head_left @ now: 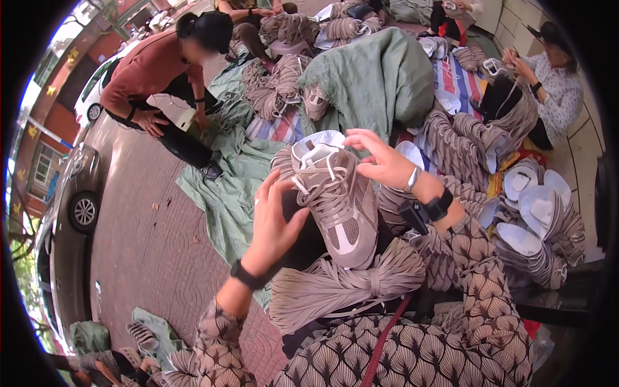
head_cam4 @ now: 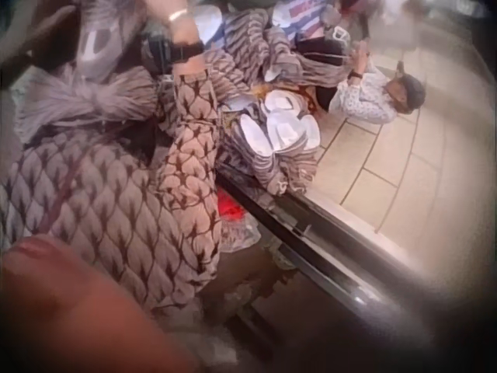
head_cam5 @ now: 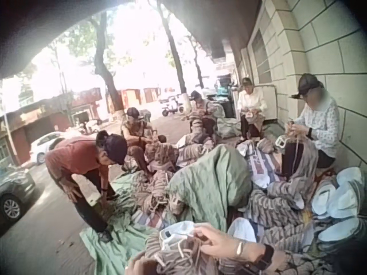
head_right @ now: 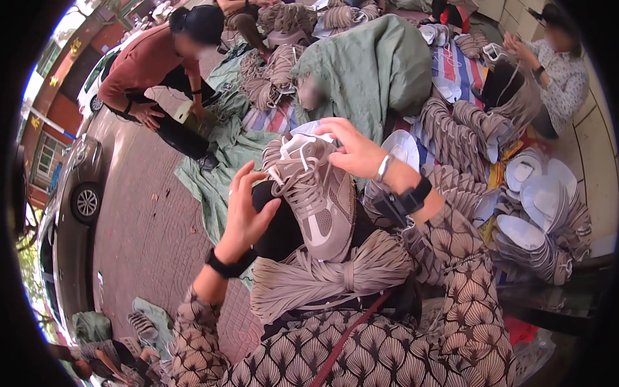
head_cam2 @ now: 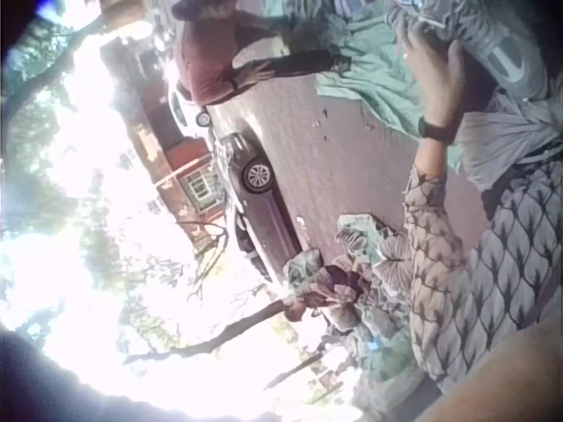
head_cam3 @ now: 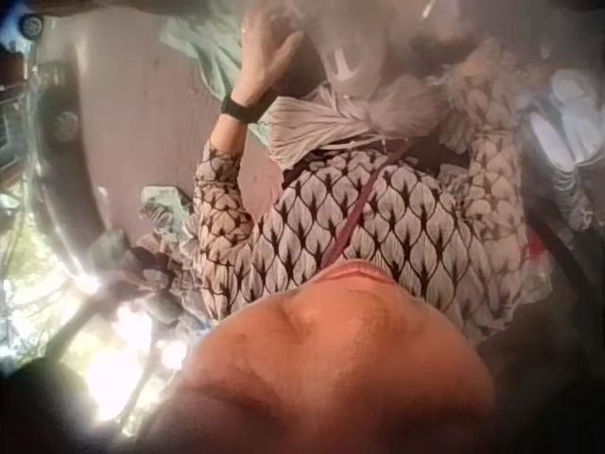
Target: The person threads a long shoelace through the eyelets of a Reebok sneaker, pulling the lace tight and arranging it across the tongue. They continue threading the lace through the upper eyelets and finish by tying a knot.
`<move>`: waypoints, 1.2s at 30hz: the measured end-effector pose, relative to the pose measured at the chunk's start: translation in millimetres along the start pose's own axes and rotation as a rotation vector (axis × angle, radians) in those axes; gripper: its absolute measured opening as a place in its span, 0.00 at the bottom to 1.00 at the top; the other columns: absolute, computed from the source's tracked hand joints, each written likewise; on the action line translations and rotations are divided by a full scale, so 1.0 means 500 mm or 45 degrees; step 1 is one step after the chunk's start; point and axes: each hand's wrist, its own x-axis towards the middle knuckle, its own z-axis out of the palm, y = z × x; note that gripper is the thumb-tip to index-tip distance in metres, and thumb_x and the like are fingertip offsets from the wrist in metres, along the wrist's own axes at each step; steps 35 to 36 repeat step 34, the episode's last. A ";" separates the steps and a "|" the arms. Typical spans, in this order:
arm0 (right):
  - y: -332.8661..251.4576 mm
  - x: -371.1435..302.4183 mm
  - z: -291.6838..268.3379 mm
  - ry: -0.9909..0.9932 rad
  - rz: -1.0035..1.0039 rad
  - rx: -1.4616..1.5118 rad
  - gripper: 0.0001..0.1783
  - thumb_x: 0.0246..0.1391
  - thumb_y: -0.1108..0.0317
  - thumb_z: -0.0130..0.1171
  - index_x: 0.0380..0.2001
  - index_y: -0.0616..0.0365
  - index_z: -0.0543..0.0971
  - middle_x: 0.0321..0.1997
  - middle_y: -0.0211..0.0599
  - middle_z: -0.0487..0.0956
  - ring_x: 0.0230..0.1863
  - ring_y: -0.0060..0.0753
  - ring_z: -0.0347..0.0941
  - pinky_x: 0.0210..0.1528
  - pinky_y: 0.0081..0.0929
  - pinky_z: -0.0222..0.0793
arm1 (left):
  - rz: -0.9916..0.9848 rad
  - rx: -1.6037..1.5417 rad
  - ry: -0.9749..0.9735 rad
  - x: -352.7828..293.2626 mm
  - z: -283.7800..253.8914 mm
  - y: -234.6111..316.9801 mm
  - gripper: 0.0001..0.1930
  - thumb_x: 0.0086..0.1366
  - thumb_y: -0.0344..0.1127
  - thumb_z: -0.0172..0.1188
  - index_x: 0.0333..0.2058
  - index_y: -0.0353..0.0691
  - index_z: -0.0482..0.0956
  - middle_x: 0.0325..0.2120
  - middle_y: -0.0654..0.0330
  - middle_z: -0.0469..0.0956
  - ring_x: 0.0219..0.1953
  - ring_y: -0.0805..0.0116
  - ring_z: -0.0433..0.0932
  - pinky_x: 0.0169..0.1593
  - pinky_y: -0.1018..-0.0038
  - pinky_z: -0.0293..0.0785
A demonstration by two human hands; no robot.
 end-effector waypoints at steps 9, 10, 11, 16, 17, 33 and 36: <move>0.160 -0.175 0.081 0.054 0.389 0.264 0.37 0.59 0.65 0.60 0.67 0.66 0.59 0.62 0.43 0.69 0.58 0.31 0.68 0.60 0.29 0.66 | 0.075 0.220 -0.303 -0.093 0.089 0.163 0.38 0.51 0.41 0.72 0.60 0.39 0.68 0.63 0.42 0.62 0.62 0.41 0.64 0.63 0.56 0.65; 0.157 -0.179 0.083 0.080 0.371 0.294 0.37 0.59 0.64 0.61 0.67 0.66 0.58 0.62 0.43 0.70 0.58 0.32 0.68 0.61 0.29 0.65 | 0.080 0.211 -0.286 -0.096 0.089 0.157 0.37 0.51 0.40 0.71 0.60 0.38 0.68 0.63 0.41 0.62 0.62 0.40 0.66 0.62 0.57 0.67; 0.154 -0.176 0.083 0.044 0.407 0.266 0.40 0.58 0.62 0.63 0.67 0.66 0.58 0.62 0.43 0.70 0.59 0.32 0.67 0.62 0.29 0.64 | 0.084 0.202 -0.270 -0.099 0.086 0.154 0.37 0.51 0.38 0.71 0.59 0.37 0.68 0.62 0.41 0.63 0.61 0.40 0.67 0.61 0.57 0.69; 0.156 -0.164 0.081 0.011 0.435 0.307 0.48 0.50 0.49 0.69 0.66 0.63 0.60 0.62 0.47 0.71 0.62 0.42 0.67 0.63 0.34 0.63 | -0.369 -0.589 0.018 -0.031 -0.005 0.113 0.23 0.64 0.25 0.59 0.58 0.30 0.71 0.51 0.51 0.78 0.50 0.68 0.77 0.52 0.75 0.74; 0.158 -0.166 0.083 0.053 0.430 0.331 0.44 0.52 0.50 0.68 0.64 0.63 0.63 0.60 0.45 0.73 0.60 0.39 0.68 0.62 0.34 0.65 | -0.364 -0.574 0.067 -0.018 -0.018 0.095 0.20 0.65 0.24 0.57 0.56 0.30 0.72 0.47 0.54 0.79 0.42 0.76 0.79 0.43 0.80 0.78; 0.023 -0.017 0.062 0.122 0.360 2.304 0.27 0.62 0.47 0.57 0.53 0.58 0.77 0.49 0.42 0.83 0.49 0.35 0.80 0.56 0.36 0.75 | 0.688 0.310 -0.543 -0.074 -0.002 0.061 0.27 0.45 0.27 0.69 0.47 0.28 0.78 0.56 0.50 0.74 0.61 0.40 0.70 0.64 0.57 0.70; 0.029 -0.015 0.056 0.130 0.371 2.297 0.27 0.62 0.47 0.57 0.53 0.58 0.77 0.49 0.42 0.83 0.49 0.35 0.80 0.56 0.36 0.75 | 0.937 0.386 -0.566 -0.050 -0.013 0.056 0.27 0.46 0.28 0.69 0.48 0.30 0.79 0.56 0.52 0.74 0.60 0.40 0.70 0.64 0.57 0.69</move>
